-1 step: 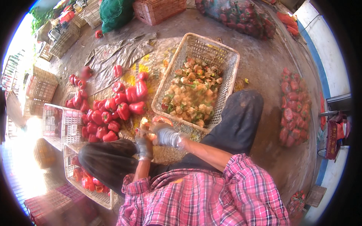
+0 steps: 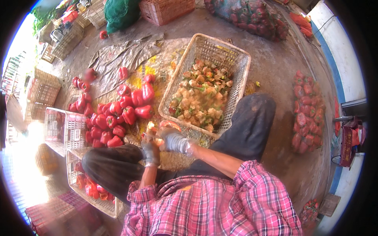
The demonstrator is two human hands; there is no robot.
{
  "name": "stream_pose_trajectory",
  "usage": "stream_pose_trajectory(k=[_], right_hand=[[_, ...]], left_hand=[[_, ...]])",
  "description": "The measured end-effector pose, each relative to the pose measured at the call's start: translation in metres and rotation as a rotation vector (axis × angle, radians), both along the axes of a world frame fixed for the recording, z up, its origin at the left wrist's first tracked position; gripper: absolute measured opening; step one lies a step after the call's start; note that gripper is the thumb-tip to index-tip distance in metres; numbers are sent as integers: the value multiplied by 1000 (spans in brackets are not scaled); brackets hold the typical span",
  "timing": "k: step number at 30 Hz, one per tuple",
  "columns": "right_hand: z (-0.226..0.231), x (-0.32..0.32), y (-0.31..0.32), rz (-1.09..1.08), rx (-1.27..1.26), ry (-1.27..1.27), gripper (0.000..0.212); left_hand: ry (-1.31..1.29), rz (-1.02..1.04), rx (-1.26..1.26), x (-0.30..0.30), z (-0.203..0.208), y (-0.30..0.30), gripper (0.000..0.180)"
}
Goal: The person cores red bell peppers using a knife, placing the waste in a basket and the processed peppers into a plastic crate.
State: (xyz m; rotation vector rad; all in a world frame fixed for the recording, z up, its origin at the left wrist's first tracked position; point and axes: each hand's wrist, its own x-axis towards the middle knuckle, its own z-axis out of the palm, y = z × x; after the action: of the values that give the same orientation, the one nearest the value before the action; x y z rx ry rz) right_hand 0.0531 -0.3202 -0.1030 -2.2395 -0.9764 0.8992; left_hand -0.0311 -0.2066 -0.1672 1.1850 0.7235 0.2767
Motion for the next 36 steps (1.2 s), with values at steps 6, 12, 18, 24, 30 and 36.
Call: stream_pose_trajectory(k=[6,12,18,24,30,36], right_hand=[[-13,-2,-9,7,121,59,65],[-17,3,-46,-414,484,1162,46],[-6,17,-43,-708,919,1329,24],[1,64,-41,-1207,980,1122,24],[-38,63,-40,-1387,742,1374,24],[-67,63,-24,-1375,745,1227,26]], left_hand=[[80,-57,-27,3,15,-3,32],[-34,-259,56,1,27,-14,35],[135,-4,-200,5,24,-2,38],[47,377,-719,-25,12,109,17],[-3,342,-539,-50,85,216,36],[-428,275,-151,-155,57,468,37]])
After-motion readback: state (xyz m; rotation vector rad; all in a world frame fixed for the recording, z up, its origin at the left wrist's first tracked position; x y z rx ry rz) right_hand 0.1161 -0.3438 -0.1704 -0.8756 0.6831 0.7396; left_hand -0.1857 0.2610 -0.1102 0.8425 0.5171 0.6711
